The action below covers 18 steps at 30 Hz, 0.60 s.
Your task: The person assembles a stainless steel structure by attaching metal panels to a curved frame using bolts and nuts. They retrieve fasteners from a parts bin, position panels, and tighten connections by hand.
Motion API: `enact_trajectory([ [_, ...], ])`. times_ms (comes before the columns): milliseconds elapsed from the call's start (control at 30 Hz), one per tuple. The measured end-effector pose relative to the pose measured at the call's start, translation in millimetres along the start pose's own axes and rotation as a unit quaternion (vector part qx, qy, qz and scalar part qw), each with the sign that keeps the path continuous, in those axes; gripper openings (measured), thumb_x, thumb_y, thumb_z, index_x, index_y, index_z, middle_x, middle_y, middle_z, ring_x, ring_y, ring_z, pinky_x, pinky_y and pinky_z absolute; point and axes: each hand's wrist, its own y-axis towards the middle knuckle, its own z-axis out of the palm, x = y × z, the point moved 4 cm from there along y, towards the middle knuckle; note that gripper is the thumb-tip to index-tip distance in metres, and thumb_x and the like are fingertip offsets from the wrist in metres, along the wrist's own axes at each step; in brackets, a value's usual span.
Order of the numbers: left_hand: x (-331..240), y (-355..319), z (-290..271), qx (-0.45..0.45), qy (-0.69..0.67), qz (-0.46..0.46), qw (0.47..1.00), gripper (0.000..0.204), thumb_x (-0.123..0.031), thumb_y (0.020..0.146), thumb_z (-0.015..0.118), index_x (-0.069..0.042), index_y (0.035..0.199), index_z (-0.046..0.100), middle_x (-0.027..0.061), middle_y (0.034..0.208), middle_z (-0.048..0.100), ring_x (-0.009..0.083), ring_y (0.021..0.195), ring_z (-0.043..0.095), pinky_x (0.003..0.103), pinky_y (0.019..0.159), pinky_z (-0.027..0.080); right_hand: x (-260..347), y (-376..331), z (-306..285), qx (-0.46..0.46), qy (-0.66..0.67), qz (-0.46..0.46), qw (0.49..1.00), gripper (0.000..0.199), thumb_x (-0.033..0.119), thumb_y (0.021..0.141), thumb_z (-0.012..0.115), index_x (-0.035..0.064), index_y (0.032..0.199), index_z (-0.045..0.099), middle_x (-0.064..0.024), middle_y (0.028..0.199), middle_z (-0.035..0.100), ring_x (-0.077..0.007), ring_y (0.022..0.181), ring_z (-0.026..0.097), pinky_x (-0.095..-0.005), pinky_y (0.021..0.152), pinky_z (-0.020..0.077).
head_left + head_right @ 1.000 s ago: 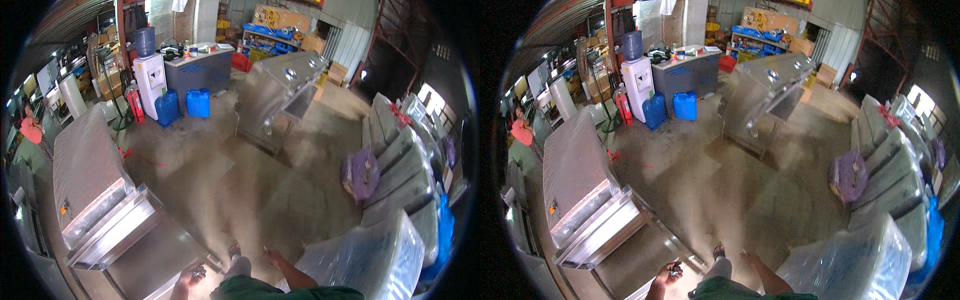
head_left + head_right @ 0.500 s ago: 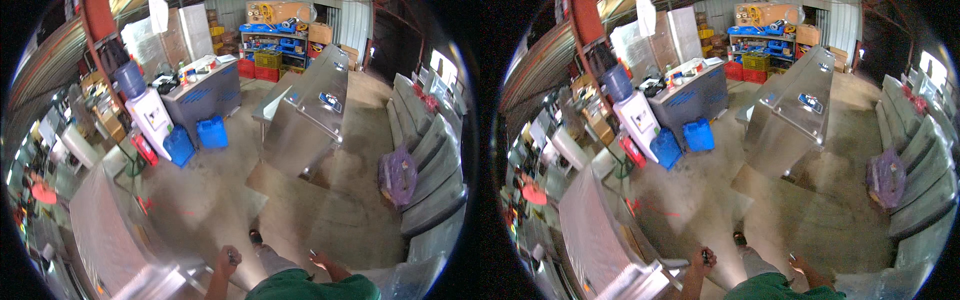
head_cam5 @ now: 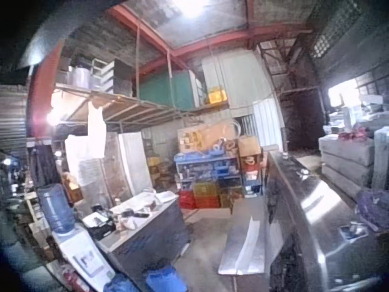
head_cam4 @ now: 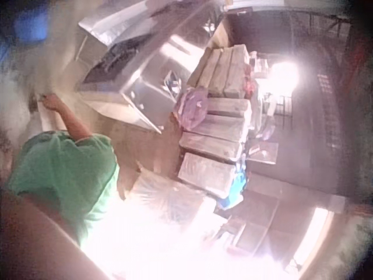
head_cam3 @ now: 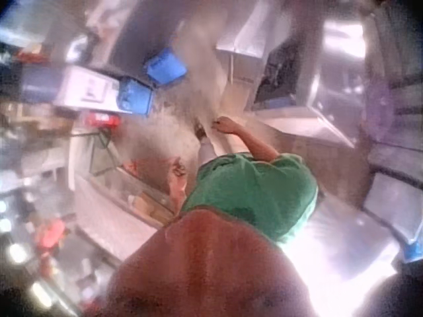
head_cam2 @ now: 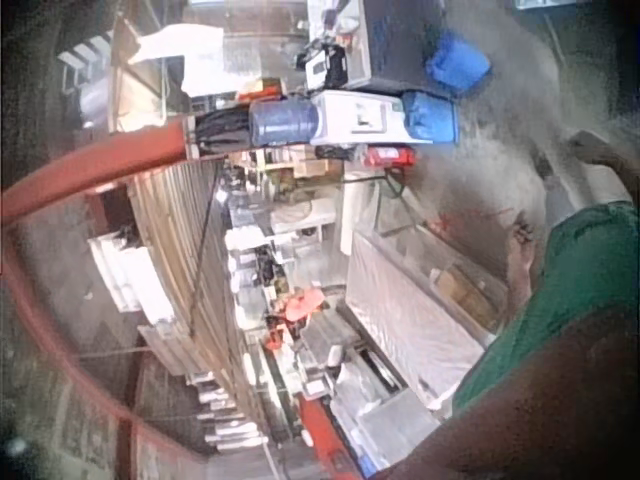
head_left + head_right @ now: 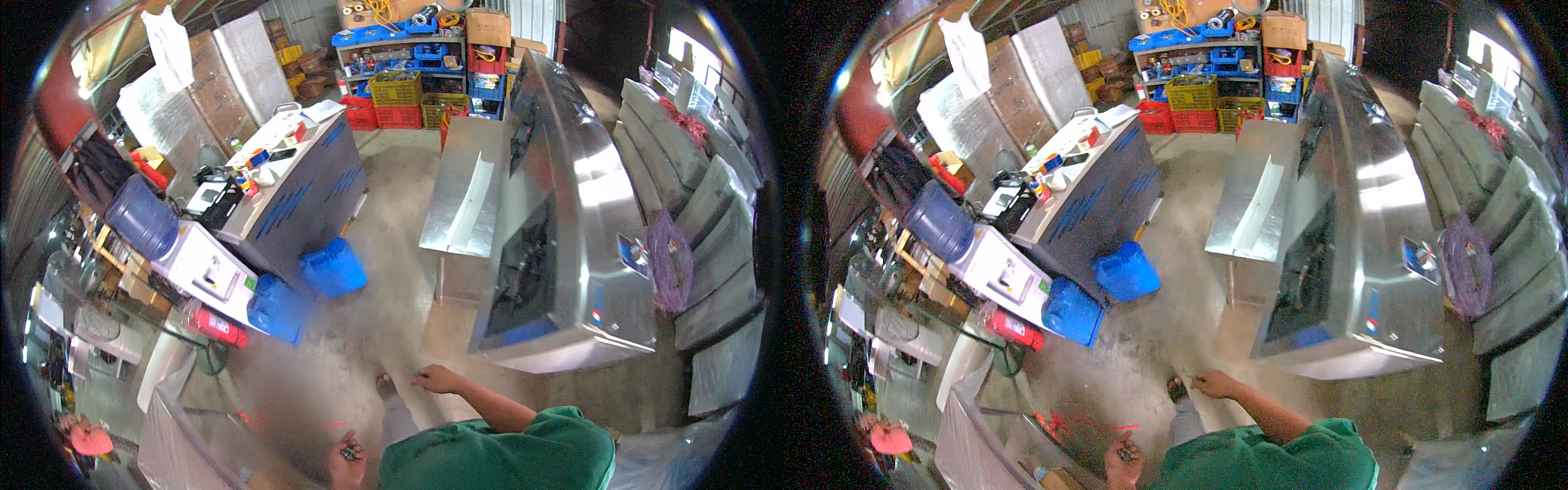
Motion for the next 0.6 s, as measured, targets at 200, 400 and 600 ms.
enact_trajectory([
  [200,-140.8,183.2,165.8,0.049,0.243,-0.053,0.967,0.041,-0.018,0.093,0.059,-0.001,0.13,0.06,0.0054,0.081,0.062,0.0161,0.06,0.055,0.031,0.056,0.048,26.2,136.4,-80.2,-0.086,-0.003,0.129,0.988,0.034,0.037,0.095,0.064,0.007,0.104,0.076,-0.013,0.084,0.072,-0.0187,0.076,0.066,-0.0348,0.07,0.0509],
  [400,-222.1,312.7,423.3,0.093,0.508,0.022,0.856,0.049,-0.012,0.097,0.056,-0.002,0.144,0.048,0.0101,0.098,0.071,0.0141,0.065,0.059,0.027,0.057,0.049,11.8,200.2,-195.6,-0.308,0.193,0.101,0.926,0.038,0.039,0.103,0.057,0.0061,0.11,0.075,-0.0051,0.075,0.064,-0.0101,0.064,0.054,-0.0317,0.061,0.0468],
  [600,-243.0,486.2,582.5,0.192,0.564,-0.05,0.801,0.045,-0.016,0.101,0.05,-0.002,0.143,0.048,0.0149,0.11,0.071,0.0168,0.077,0.062,0.03,0.066,0.052,-11.1,257.6,-316.6,-0.433,0.306,0.246,0.812,0.043,0.044,0.104,0.053,0.0088,0.113,0.075,0.0005,0.059,0.051,-0.0087,0.052,0.046,-0.0294,0.049,0.0395],
])
